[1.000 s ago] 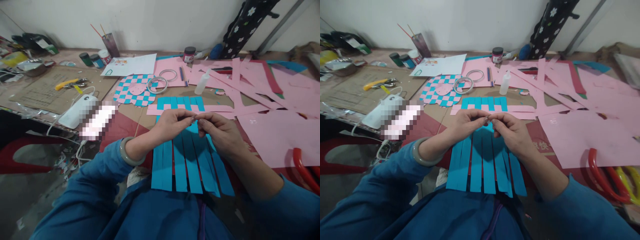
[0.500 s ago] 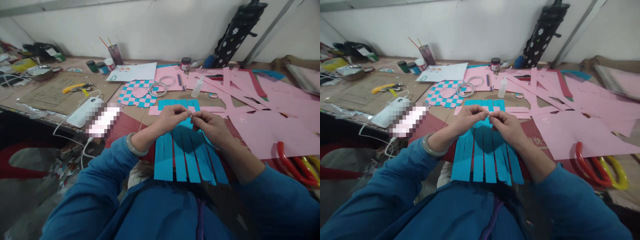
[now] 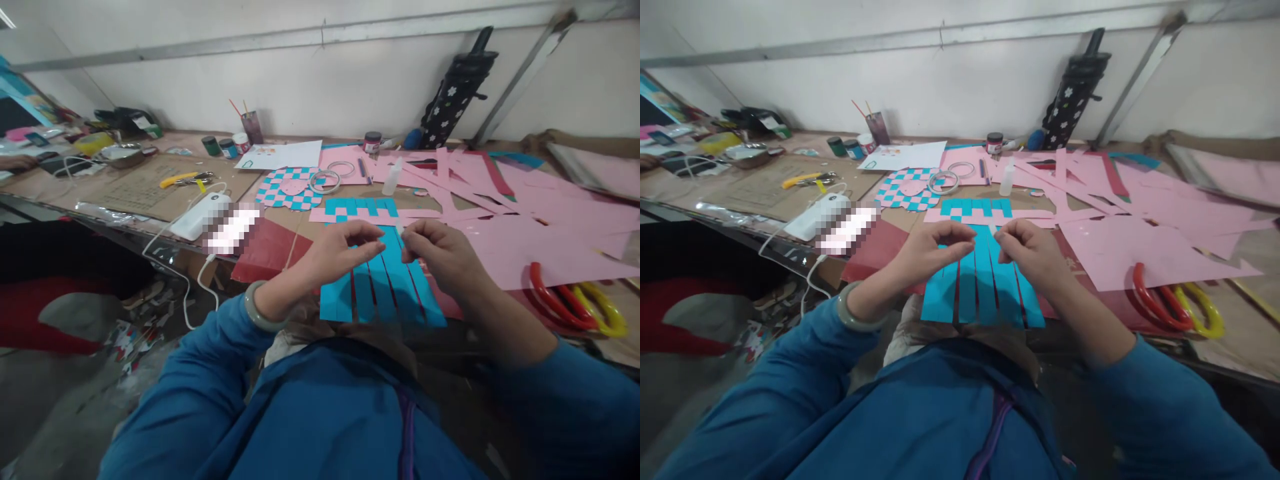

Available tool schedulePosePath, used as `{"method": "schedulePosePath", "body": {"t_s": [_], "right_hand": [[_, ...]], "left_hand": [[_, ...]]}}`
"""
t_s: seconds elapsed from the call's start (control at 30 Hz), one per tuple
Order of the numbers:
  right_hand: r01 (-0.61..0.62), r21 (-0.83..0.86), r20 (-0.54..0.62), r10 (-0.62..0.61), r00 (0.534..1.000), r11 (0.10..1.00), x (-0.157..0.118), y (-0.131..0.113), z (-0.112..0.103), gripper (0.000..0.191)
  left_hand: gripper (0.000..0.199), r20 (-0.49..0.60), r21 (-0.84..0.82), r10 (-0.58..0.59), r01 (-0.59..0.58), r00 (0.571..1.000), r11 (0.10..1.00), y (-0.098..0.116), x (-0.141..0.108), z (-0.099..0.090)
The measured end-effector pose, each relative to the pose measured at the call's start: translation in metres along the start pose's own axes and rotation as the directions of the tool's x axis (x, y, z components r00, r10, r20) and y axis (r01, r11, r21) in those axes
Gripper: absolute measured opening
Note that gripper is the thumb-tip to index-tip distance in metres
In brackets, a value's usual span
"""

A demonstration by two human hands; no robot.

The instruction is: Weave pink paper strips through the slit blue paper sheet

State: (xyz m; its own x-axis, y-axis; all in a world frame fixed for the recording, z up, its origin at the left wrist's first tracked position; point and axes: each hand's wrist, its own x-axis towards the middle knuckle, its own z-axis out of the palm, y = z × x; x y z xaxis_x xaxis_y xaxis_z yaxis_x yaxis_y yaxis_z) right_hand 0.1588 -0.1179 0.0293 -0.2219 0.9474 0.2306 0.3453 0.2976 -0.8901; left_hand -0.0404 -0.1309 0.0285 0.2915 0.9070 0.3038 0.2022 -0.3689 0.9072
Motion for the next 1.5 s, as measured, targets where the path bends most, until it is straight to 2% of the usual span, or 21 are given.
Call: {"method": "schedulePosePath", "body": {"t_s": [0.17, 0.3, 0.4, 0.57, 0.73, 0.87, 1.1, 1.37, 1.5], "right_hand": [[0.045, -0.043, -0.006, -0.046, 0.999, 0.998, -0.028, -0.002, 0.022, 0.021], [0.084, -0.001, -0.067, -0.084, 0.994, 0.996, -0.039, 0.004, 0.039, 0.017], [0.072, 0.05, -0.103, -0.067, 0.992, 0.996, -0.055, 0.011, 0.047, 0.015], [0.045, 0.092, -0.158, -0.031, 0.987, 0.995, -0.085, 0.021, 0.051, 0.018], [-0.006, 0.097, -0.172, 0.023, 0.985, 0.995, -0.102, 0.024, 0.047, 0.021], [-0.006, 0.07, -0.187, 0.019, 0.982, 0.998, -0.106, 0.023, 0.043, 0.021], [0.028, 0.027, -0.146, -0.024, 0.989, 0.999, -0.116, 0.02, 0.044, 0.019], [0.068, -0.051, -0.157, -0.076, 0.985, 0.996, -0.108, 0.001, 0.037, 0.018], [0.111, -0.093, -0.114, -0.122, 0.986, 0.989, -0.098, -0.004, 0.035, 0.016]], "left_hand": [[0.023, -0.053, 0.075, 0.069, -0.064, 0.996, 0.995, -0.005, -0.025, 0.013], [0.023, -0.124, 0.086, 0.11, -0.1, 0.986, 0.991, -0.015, -0.035, 0.027], [0.021, -0.16, 0.157, 0.145, -0.12, 0.976, 0.98, -0.018, -0.052, 0.038], [0.023, -0.14, 0.351, 0.215, -0.155, 0.967, 0.924, -0.017, -0.079, 0.054], [0.023, -0.1, 0.438, 0.241, -0.174, 0.965, 0.882, -0.014, -0.087, 0.062], [0.025, -0.106, 0.459, 0.248, -0.174, 0.963, 0.871, -0.014, -0.09, 0.065], [0.025, -0.094, 0.462, 0.284, -0.211, 0.954, 0.862, -0.013, -0.1, 0.067], [0.017, -0.163, 0.517, 0.366, -0.236, 0.916, 0.822, 0.001, -0.091, 0.05], [0.016, -0.115, 0.514, 0.406, -0.296, 0.907, 0.805, 0.006, -0.079, 0.044]]}}
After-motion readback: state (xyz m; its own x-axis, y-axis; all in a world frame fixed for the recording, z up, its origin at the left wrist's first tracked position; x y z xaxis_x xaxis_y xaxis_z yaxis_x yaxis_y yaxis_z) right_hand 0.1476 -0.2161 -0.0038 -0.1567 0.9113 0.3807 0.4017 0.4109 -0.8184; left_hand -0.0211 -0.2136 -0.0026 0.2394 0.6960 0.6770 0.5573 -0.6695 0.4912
